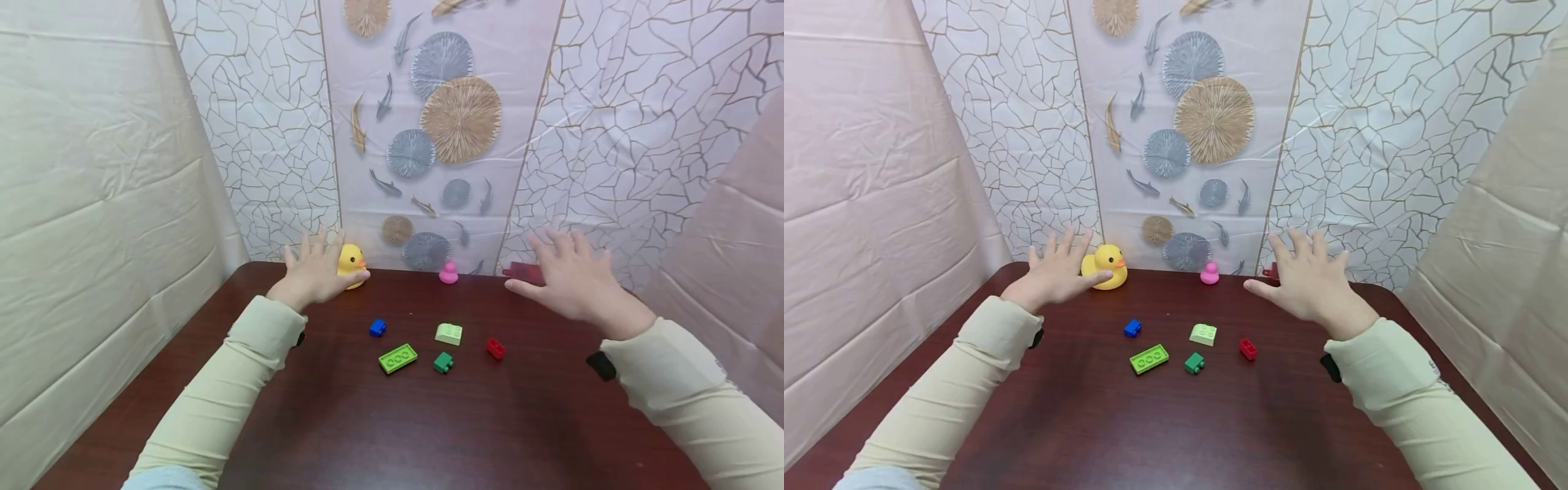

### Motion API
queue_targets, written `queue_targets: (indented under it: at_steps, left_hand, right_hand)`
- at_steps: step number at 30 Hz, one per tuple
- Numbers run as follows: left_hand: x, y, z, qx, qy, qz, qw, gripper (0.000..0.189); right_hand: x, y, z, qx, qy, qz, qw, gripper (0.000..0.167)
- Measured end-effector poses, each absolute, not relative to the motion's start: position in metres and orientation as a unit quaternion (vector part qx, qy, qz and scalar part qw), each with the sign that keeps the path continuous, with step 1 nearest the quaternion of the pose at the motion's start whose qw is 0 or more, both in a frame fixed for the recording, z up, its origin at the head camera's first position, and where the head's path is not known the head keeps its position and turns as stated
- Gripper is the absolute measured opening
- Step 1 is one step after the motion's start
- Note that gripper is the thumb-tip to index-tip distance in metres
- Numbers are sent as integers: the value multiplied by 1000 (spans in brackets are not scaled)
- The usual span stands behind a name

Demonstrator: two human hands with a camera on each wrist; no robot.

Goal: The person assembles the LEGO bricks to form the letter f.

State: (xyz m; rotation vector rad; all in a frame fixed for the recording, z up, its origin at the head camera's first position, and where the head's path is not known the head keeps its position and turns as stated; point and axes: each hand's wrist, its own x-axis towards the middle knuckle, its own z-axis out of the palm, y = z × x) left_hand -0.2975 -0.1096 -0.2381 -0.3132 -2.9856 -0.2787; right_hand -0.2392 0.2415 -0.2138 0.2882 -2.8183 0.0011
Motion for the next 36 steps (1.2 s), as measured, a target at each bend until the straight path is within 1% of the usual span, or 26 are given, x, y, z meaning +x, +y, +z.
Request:
queue_targets:
  at_steps: [5,12,16,20,25,30,33,36]
  left_hand:
    - [-299,-105,-252,-116,-988,-85,54,86]
    - [-303,-96,-276,-125,-987,-92,35,75]
    - [-307,-90,-293,-130,-986,-103,31,68]
    - [-314,-83,-312,-139,-983,-114,38,53]
    - [-324,-73,-332,-148,-977,-152,12,34]
    - [-329,-60,-345,-154,-976,-154,-26,26]
    - [-329,-52,-351,-154,-978,-136,-33,16]
    - [-331,-47,-358,-152,-981,-116,-37,14]
  right_hand:
    - [-240,238,-227,119,-979,6,165,86]
    - [-245,230,-248,164,-969,14,183,68]
    - [-250,222,-266,189,-965,17,181,60]
    - [-255,213,-286,195,-966,38,165,51]
    - [-259,202,-308,216,-963,60,150,39]
    - [-264,192,-327,241,-961,64,122,32]
    - [-266,185,-336,232,-966,71,95,30]
    - [-269,179,-344,219,-970,78,65,25]
